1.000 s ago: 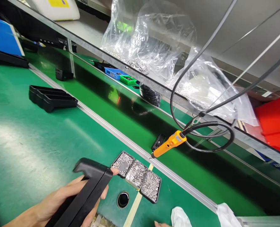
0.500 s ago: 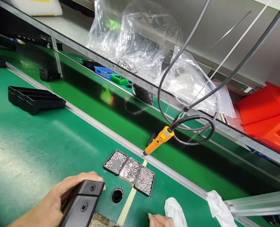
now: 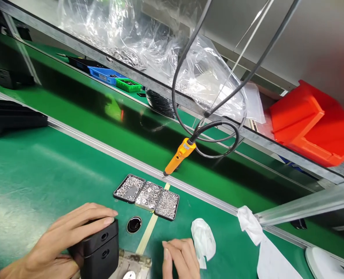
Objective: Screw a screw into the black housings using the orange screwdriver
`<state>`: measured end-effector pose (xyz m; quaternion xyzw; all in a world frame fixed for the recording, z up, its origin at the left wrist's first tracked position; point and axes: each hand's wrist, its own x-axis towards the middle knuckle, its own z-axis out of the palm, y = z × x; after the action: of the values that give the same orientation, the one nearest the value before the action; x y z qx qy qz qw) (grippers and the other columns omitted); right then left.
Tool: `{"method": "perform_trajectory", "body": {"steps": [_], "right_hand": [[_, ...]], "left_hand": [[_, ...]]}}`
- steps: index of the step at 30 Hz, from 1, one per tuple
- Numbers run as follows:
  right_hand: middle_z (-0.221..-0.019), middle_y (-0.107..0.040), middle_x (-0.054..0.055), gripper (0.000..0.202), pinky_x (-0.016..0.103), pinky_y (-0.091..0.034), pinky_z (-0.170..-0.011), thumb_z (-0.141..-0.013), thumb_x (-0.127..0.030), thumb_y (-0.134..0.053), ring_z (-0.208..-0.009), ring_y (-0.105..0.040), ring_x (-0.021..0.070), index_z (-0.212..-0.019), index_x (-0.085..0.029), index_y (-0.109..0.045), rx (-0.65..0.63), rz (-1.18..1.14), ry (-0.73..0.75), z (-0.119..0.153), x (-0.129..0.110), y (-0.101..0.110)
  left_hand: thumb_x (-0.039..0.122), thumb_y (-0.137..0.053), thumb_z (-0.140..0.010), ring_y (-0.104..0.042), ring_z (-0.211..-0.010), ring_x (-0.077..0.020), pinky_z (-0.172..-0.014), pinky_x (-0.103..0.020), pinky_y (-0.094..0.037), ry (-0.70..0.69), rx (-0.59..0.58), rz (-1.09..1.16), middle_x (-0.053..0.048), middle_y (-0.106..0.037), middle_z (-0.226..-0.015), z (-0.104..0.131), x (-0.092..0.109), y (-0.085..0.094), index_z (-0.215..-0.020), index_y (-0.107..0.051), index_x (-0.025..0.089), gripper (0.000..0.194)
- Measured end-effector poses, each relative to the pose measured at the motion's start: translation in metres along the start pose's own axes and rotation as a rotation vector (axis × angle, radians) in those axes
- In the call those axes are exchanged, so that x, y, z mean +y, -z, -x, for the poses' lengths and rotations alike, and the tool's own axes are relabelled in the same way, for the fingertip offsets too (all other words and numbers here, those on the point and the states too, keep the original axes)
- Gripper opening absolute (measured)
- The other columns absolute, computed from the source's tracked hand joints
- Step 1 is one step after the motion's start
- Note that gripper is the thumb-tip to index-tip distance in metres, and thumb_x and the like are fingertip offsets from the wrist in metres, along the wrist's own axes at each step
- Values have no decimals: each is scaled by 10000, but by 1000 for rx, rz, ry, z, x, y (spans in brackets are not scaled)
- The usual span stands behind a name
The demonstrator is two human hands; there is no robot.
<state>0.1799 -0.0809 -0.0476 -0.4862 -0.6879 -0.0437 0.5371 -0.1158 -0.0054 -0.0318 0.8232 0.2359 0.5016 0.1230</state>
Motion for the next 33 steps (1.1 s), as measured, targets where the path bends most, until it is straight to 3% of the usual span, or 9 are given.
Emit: {"method": "perform_trajectory", "body": {"steps": [4,9,12,15,19,23,26,30,33], "right_hand": [[-989,-713,96,212,382,-545,-712,-1077,-234,-561,-832,-662,243,-1212,-216,-724,-93,-142,18,-2,-22,-9],[-1229,-736,121,773,534,-619,-889,-1020,-816,-350,-1091,-710,378,-1585,-307,-486,-112,-1,-222,14,-64,-26],[-1392,-689,88,758,547,-616,-1030,-954,-791,-594,-1347,-610,415,-1561,-346,-510,-69,166,-386,23,-78,-16],[-1481,-630,81,746,506,-635,-1043,-950,-800,-597,-1427,-555,395,-1535,-340,-550,-200,99,-527,19,-70,10],[-1518,-604,64,721,502,-587,-1117,-979,-768,-590,-1447,-543,370,-1557,-341,-528,-367,-32,-594,13,-55,36],[-1488,-632,54,813,385,-683,-938,-953,-832,-542,-1465,-524,359,-1596,-342,-467,-457,92,-594,23,-60,39],[-1408,-680,86,761,326,-700,-800,-1010,-722,-564,-1370,-621,327,-1630,-319,-385,-424,78,-452,29,-58,36],[-1388,-656,145,613,437,-633,-1015,-1082,-544,-571,-1266,-665,293,-1594,-253,-401,-387,-142,-91,30,-40,30],[-1421,-609,159,587,466,-605,-1043,-1094,-535,-545,-1304,-622,295,-1588,-253,-399,-423,-194,-90,32,-31,27]], "left_hand": [[-38,-458,-856,-562,-1285,-283,-1098,-446,-421,-191,-210,-315,-87,-599,-1493,-2,2,-1,-1537,-556,238,741],[102,-491,-947,-542,-1292,-346,-1168,-490,-314,-376,-301,-461,-109,-604,-1522,-23,24,-16,-1592,-506,151,647],[219,-541,-1039,-545,-1271,-352,-1144,-500,-344,-363,-331,-399,-126,-593,-1520,-40,42,-19,-1591,-500,157,558],[351,-584,-1074,-517,-1367,-310,-1187,-445,-393,-150,-343,-254,-106,-526,-1572,-46,49,-14,-1618,-439,202,583],[387,-539,-1099,-606,-1346,-124,-1098,-139,-496,138,-416,-27,-43,-555,-1520,-30,38,-3,-1573,-439,255,502],[386,-615,-1055,-695,-1246,-148,-1036,-156,-558,202,-421,57,-36,-615,-1448,-5,31,-2,-1516,-497,312,481],[399,-620,-1056,-671,-1283,-155,-1086,-190,-542,226,-386,80,-31,-615,-1446,11,36,-6,-1492,-522,326,453],[307,-636,-1054,-537,-1418,-151,-1266,-262,-380,195,-315,56,3,-582,-1484,28,44,-11,-1461,-570,327,413],[287,-664,-1032,-509,-1443,-177,-1291,-289,-357,175,-278,18,10,-583,-1506,40,45,-15,-1478,-585,314,453]]}}
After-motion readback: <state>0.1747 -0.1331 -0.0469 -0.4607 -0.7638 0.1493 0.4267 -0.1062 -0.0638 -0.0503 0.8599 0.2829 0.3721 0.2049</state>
